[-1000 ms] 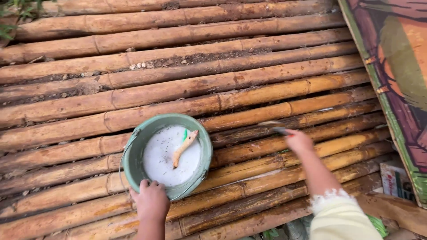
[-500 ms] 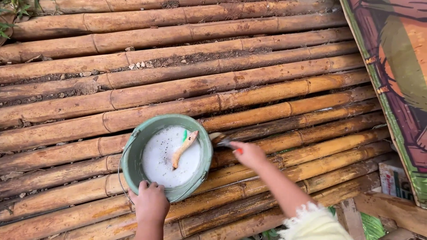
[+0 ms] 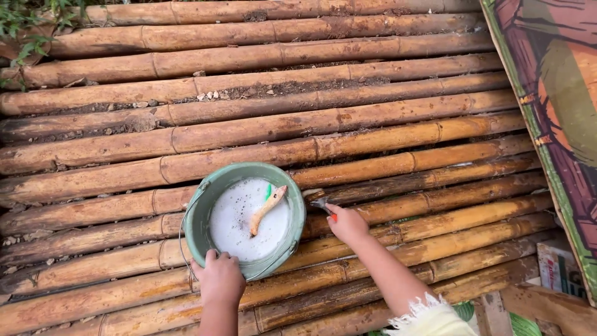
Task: Scrubbing a bamboo floor with a brush and soapy water.
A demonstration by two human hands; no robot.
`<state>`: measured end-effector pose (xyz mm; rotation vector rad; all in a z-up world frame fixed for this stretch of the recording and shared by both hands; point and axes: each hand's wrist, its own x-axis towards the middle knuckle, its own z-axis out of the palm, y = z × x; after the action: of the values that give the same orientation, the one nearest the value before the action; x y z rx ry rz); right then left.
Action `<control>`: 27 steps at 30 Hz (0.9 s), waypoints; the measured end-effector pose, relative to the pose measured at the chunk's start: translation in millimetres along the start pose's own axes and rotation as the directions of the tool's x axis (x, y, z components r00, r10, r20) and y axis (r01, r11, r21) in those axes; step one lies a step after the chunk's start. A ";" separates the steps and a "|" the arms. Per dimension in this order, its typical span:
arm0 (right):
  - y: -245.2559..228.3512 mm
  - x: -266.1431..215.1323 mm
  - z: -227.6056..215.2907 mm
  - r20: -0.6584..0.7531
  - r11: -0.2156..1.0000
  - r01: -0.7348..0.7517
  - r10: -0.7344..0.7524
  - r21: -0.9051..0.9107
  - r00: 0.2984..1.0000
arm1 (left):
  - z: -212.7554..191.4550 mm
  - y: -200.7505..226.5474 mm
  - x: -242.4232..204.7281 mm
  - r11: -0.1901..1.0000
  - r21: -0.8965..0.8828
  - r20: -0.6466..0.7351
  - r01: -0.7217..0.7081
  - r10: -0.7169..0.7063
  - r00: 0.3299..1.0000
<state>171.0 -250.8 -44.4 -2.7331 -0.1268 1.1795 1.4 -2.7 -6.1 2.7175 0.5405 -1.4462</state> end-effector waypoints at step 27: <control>-169.8 -115.1 -64.1 0.142 0.962 0.263 -0.250 -0.079 0.958 | 10.0 1.2 1.4 0.997 -0.071 -0.098 -0.025 0.018 0.995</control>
<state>136.5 -107.4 111.9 -2.6146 -0.5520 1.3047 -5.5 -5.1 -13.1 2.7400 0.5538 -1.2689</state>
